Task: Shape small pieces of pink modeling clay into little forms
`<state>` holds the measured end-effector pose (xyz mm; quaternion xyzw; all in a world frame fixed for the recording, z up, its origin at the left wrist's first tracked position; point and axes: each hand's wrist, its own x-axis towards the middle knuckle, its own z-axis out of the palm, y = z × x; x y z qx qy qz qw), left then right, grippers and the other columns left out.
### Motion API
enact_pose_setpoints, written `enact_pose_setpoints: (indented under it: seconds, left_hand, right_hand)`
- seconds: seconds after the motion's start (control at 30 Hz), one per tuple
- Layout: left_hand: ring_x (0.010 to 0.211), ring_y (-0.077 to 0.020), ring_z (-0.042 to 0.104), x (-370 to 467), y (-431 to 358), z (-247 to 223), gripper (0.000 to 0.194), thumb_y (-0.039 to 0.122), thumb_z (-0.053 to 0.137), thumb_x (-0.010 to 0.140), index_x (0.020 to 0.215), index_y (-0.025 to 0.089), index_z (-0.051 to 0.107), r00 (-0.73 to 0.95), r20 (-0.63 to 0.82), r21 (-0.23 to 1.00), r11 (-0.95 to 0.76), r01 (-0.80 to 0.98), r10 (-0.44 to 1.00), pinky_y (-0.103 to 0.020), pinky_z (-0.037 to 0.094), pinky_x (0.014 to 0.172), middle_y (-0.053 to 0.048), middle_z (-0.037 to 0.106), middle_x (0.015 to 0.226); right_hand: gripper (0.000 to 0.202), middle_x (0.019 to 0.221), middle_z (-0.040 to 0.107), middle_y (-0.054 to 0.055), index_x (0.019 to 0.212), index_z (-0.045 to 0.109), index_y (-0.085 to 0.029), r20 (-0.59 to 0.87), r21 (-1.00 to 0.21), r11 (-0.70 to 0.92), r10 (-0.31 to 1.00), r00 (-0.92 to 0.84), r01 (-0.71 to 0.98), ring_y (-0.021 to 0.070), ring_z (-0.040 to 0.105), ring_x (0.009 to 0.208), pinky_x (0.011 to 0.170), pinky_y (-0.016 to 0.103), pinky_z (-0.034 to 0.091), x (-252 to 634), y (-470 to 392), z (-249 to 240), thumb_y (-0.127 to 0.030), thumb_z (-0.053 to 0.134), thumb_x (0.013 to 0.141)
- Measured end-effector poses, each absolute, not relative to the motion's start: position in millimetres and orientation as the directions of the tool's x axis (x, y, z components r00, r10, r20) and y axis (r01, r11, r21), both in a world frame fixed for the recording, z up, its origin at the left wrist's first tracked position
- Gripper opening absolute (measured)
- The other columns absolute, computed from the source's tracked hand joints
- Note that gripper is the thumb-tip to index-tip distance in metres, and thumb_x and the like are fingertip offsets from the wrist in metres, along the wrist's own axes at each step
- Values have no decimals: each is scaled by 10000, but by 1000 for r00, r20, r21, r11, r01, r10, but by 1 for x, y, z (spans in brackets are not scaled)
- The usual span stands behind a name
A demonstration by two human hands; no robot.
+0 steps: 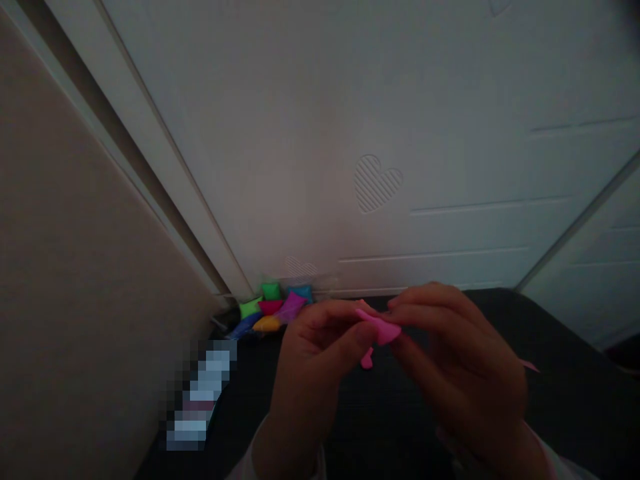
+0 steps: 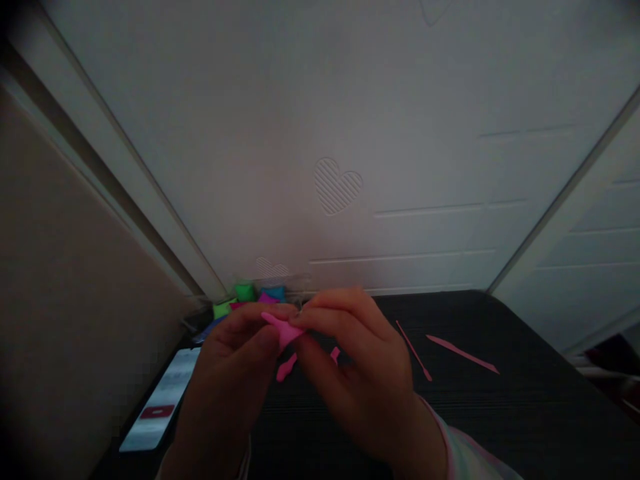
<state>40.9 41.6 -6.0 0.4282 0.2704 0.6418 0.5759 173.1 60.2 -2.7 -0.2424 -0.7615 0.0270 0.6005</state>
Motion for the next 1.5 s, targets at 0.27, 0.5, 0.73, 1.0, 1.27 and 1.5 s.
enact_pose_setpoints:
  seconds: [0.27,0.5,0.73,1.0,1.27,1.5]
  left_hand:
    - [660,-59,582,41,44,-9,40,200,720,705,731,230,722,17,256,817,-207,-539,967,-130,472,576,46,675,742]
    - [596,-44,576,41,42,-8,82,195,730,694,757,246,736,24,251,817,-199,-541,968,-113,471,523,50,688,719]
    - [622,-64,597,42,45,-10,88,181,734,686,746,245,732,2,226,818,-189,-543,974,-129,472,518,40,700,734]
    - [671,-95,579,41,46,-6,58,232,756,654,705,214,735,7,261,805,-214,-553,965,-162,468,547,16,659,732]
    - [595,-71,583,42,47,-7,101,210,767,637,729,212,725,21,173,785,-126,-607,985,-144,472,506,31,686,703]
    - [623,-65,607,43,45,-6,135,183,775,630,749,224,727,37,209,758,-137,-638,977,-115,485,513,34,711,721]
  right_hand:
    - [189,817,626,29,899,591,-173,940,-211,900,293,-173,382,137,580,744,663,258,506,172,61,-8,-50,608,756]
    - [173,888,581,26,909,585,-173,888,-334,878,415,-198,343,119,564,832,745,217,484,175,62,-6,-67,599,773]
    - [197,901,575,17,934,568,-172,910,-247,895,346,-228,372,110,534,840,778,217,454,176,62,-7,-49,592,781]
    - [177,914,576,8,920,583,-191,863,-403,868,466,-194,289,102,565,868,788,190,480,173,62,-7,-78,591,784]
    - [177,859,616,29,900,584,-185,917,-254,883,350,-192,395,135,582,790,709,249,507,172,62,-7,-85,621,759]
    - [193,911,576,24,947,586,-187,894,-357,871,424,-148,336,122,572,851,760,229,498,170,63,-8,-96,605,778]
